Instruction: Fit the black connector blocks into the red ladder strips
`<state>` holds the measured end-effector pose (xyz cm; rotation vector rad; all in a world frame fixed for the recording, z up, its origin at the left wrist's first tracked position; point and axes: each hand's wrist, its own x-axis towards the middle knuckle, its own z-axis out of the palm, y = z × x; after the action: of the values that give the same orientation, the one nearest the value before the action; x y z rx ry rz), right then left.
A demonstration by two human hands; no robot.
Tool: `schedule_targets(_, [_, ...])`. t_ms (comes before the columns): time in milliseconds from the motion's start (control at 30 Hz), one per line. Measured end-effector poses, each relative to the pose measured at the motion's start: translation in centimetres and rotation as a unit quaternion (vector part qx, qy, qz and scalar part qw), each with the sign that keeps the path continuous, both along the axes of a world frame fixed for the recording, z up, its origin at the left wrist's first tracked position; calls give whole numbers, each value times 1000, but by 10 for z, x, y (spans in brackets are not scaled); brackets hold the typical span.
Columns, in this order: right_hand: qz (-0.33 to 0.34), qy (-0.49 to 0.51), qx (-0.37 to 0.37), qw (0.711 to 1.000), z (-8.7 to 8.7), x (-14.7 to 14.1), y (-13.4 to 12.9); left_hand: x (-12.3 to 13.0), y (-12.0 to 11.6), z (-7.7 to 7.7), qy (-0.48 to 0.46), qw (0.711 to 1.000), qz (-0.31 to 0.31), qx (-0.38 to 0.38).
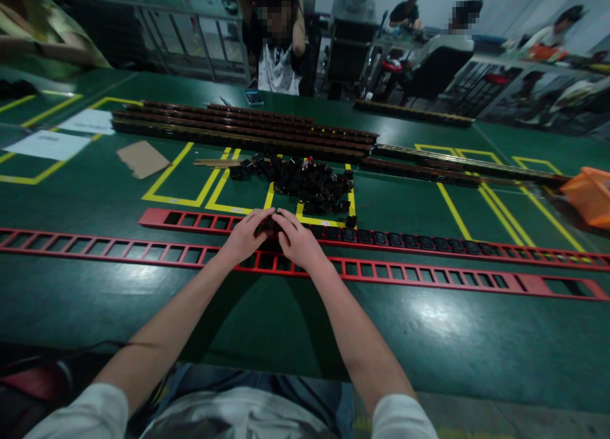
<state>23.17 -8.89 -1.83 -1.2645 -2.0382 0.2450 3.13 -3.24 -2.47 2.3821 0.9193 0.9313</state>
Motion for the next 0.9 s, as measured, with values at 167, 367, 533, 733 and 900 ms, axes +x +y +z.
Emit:
schedule_targets(167, [-36,-37,-49,997,2,-1,2,0,-2,5,11,1000,-3,-25])
schedule_targets(367, [-56,-65,-40,996,-1,0,5,-1,0,1,15,1000,-7,-22])
schedule_targets(533, [-51,-69,-22,996,-2,0,6,0,0,2,15,1000,3,-8])
schedule_targets(733, [-82,-60,-37,994,0,0,4,0,-4,6,17,1000,18,-16])
schedule_targets(900, [-81,-59,-32,995,3,-1,3,1,-7,9,-9,1000,16,8])
